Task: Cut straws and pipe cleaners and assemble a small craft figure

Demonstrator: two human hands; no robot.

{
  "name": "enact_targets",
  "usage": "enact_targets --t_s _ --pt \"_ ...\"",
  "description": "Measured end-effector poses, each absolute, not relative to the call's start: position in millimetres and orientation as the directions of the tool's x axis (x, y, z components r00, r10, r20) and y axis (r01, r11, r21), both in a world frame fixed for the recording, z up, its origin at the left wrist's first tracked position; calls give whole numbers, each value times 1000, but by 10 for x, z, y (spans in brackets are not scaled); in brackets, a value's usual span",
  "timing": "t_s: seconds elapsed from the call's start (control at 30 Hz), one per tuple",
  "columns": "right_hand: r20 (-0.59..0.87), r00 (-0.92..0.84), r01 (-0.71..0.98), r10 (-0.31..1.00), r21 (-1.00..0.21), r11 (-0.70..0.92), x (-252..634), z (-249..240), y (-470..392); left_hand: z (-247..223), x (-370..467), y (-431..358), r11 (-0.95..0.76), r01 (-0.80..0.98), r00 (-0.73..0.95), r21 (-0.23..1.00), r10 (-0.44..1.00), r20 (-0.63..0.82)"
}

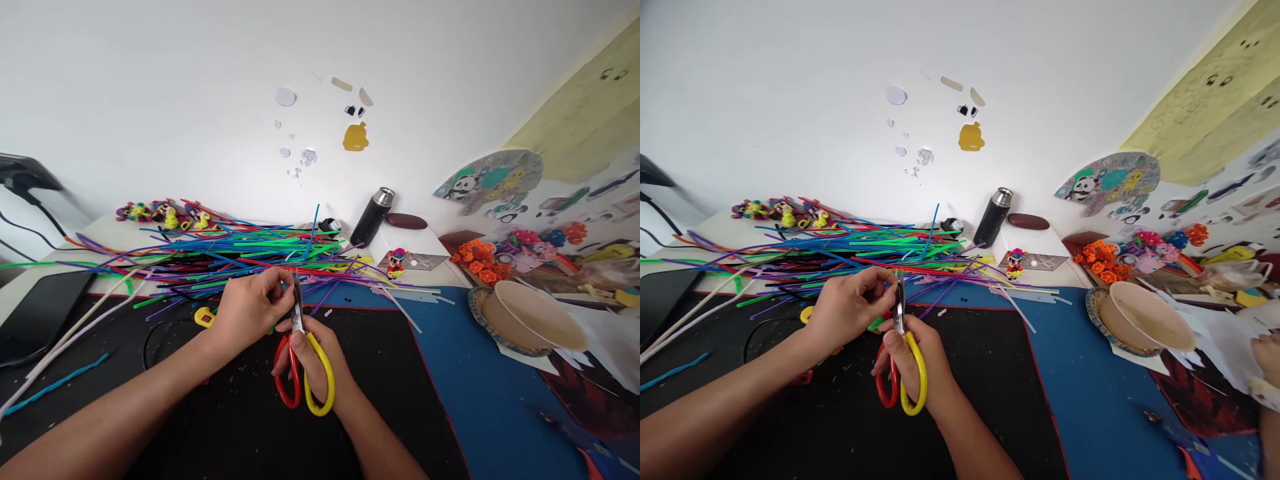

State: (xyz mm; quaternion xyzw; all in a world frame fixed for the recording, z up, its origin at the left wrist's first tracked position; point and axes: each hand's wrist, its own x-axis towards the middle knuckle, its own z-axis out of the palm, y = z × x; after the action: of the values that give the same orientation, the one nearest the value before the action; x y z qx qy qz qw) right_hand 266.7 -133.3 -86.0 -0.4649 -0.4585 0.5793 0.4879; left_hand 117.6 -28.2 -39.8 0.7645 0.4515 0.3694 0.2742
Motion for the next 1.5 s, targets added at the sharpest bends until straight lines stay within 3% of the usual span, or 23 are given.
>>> enact_targets --t_s 0.1,0.23,0.43,0.57,0.73,0.9,1.1,1.23,1.33,1.43,1.5 --pt "-99 -129 -158 987 -980 -119 2652 -896 -1326 -406 1167 -276 -503 524 349 687 863 365" --pt "-138 -163 -186 977 -968 -168 2630 -918 -1318 -312 1127 -233 -424 440 346 791 894 287" --pt "-194 -235 -207 952 -948 -244 2606 -941 -1357 -104 1044 -112 -30 67 407 997 913 0" --pt "-196 -245 -218 950 -943 -251 2686 -918 -1453 -25 1026 -78 230 -157 475 960 870 -131" --pt "-211 -210 -220 955 -941 -256 2907 -830 -1608 56 999 -159 350 -281 552 894 821 -148" --pt "-261 -198 -115 945 -951 -287 3138 -698 -1758 77 982 -214 403 -320 615 858 777 -136" --pt "-446 -83 167 891 -888 -428 3366 -546 -1860 78 963 -190 388 -335 599 859 791 -124" --pt "-468 92 533 879 -722 -441 3521 -368 -1871 56 929 -182 374 -333 593 865 797 -116" --pt "-403 158 852 902 -406 -330 3631 -180 -1869 44 912 -179 349 -329 585 877 805 -101" --pt "-420 227 931 879 -172 -322 3748 -60 -1866 43 910 -180 338 -305 592 890 799 -101" --pt "-395 277 935 876 -101 -341 3835 -49 -1868 45 912 -186 330 -289 597 899 796 -100"
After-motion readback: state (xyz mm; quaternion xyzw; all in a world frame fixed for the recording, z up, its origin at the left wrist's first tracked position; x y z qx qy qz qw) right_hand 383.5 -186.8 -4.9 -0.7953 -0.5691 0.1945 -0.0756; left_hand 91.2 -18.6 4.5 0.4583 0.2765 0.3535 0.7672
